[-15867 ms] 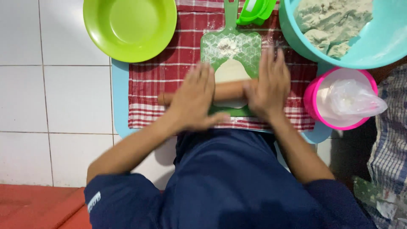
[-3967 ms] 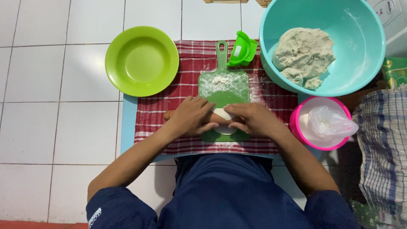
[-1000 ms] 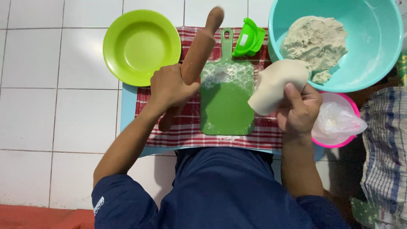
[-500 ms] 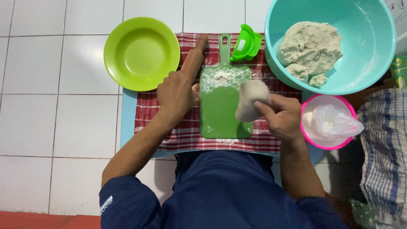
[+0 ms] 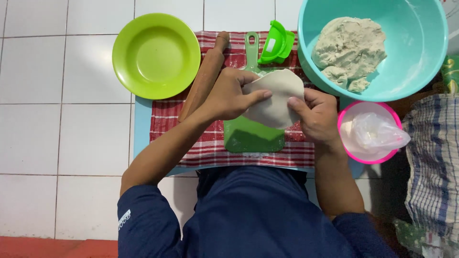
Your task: Rolling out small portions of dough into thin circles using a rolling pin on a cutting board.
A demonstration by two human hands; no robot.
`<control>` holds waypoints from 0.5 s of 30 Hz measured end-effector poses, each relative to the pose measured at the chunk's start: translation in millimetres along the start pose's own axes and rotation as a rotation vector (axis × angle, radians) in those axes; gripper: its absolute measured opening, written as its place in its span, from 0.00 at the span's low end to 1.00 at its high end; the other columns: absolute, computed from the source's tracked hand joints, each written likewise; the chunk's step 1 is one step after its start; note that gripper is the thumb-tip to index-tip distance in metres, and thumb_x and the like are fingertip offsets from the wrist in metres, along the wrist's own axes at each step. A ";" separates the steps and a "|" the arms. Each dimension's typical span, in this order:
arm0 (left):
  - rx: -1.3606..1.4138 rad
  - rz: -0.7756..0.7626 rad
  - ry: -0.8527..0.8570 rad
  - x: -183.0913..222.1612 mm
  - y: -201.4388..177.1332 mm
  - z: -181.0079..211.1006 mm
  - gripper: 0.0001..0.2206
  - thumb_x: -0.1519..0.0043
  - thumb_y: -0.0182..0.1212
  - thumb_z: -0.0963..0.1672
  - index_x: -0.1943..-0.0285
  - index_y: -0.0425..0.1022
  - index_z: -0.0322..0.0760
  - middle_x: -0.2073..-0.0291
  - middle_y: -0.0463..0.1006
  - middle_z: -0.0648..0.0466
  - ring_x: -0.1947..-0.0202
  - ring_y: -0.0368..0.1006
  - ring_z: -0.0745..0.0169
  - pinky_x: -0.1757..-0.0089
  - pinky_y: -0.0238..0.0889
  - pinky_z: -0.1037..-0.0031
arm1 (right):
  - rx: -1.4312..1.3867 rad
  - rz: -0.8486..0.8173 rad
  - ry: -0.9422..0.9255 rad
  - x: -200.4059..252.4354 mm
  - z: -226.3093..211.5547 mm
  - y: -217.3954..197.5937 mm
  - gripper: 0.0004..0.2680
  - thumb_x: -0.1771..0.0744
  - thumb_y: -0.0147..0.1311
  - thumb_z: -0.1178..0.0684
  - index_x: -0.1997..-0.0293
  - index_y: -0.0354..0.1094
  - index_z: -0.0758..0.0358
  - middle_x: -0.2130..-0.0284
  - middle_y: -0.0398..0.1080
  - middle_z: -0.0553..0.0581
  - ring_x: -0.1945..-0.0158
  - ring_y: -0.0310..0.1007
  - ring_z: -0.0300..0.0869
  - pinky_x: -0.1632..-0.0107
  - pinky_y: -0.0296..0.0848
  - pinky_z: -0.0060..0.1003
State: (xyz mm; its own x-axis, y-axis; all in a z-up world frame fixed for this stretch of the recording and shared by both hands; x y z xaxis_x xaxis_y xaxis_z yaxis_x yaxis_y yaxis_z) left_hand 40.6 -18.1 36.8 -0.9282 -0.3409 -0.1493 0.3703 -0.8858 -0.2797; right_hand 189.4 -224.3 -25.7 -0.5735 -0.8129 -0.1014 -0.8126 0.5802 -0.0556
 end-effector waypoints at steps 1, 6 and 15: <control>0.000 -0.002 -0.001 -0.6 0.7 1.2 0.10 0.43 0.74 0.47 0.61 0.84 0.36 0.76 0.84 0.48 0.74 0.82 0.62 0.71 0.71 0.74 | -0.001 0.001 0.001 -1.7 0.0 0.7 0.05 0.30 0.58 0.58 0.55 0.76 0.71 0.74 0.76 0.60 0.66 0.73 0.36 0.59 0.77 0.36; 0.027 -0.067 0.021 -13.3 6.1 1.0 0.10 0.42 0.74 0.47 0.59 0.84 0.38 0.74 0.83 0.48 0.73 0.81 0.62 0.71 0.73 0.72 | -1.391 -0.234 0.201 1.5 -29.5 58.3 0.27 0.33 0.50 0.33 0.35 0.65 0.69 0.40 0.69 0.73 0.37 0.69 0.64 0.30 0.60 0.70; -0.313 -0.066 -0.008 -35.3 -4.6 -5.9 0.08 0.45 0.72 0.45 0.61 0.85 0.38 0.78 0.82 0.51 0.74 0.80 0.55 0.69 0.71 0.68 | -1.427 -0.126 0.291 13.2 -0.7 59.5 0.26 0.35 0.48 0.41 0.29 0.59 0.63 0.35 0.65 0.68 0.32 0.64 0.63 0.26 0.49 0.69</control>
State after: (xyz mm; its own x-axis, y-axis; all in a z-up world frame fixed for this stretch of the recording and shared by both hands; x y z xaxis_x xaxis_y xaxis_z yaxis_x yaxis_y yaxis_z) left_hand 71.9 -0.2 37.8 -0.9504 -0.2893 -0.1144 0.3016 -0.7664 -0.5671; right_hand 133.4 -200.5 -29.6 -0.3522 -0.9351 0.0396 -0.1696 0.1054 0.9799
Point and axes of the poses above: each hand's wrist, its own x-axis away from the middle knuckle, its own y-axis out of the palm, z = x × y, the point moved 2 cm from there along -x, towards the middle knuckle
